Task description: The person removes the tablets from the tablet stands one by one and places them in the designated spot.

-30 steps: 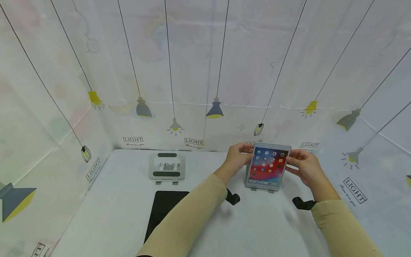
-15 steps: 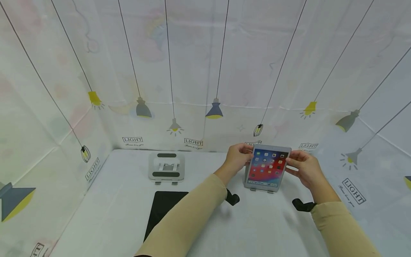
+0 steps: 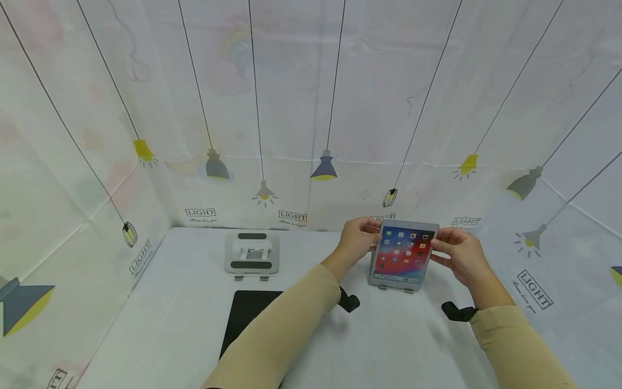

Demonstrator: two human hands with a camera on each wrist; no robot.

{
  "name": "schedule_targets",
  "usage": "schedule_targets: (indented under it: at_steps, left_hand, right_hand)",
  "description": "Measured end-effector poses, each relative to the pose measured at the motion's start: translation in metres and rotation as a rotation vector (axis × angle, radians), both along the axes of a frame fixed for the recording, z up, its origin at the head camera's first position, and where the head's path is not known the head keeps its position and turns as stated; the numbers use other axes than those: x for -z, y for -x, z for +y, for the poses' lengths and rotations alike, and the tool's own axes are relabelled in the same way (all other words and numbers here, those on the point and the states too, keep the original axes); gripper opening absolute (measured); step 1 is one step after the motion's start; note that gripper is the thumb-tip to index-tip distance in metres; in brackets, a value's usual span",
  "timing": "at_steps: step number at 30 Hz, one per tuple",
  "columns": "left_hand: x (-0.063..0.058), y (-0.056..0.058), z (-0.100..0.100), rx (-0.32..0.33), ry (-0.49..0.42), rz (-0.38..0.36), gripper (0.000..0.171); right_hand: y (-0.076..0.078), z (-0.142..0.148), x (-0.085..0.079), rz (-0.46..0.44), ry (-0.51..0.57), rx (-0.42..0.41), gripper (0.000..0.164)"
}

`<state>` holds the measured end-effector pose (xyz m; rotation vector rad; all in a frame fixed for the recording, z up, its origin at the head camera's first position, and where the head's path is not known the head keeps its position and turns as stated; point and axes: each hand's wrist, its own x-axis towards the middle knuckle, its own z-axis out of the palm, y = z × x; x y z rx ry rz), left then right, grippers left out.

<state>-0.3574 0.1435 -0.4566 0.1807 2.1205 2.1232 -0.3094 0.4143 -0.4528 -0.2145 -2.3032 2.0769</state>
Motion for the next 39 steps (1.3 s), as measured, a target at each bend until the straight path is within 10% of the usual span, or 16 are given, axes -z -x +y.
schedule_targets:
  at_steps: [27,39]
  left_hand:
    - [-0.008,-0.006,-0.014,0.03,-0.018,-0.045,0.024]
    - [-0.004,-0.008,-0.015,0.04,-0.024,-0.068,0.022]
  right_hand:
    - [-0.008,-0.006,-0.003,0.024,-0.152,0.011,0.026]
    - [-0.009,-0.003,0.003,0.024,-0.047,-0.017,0.017]
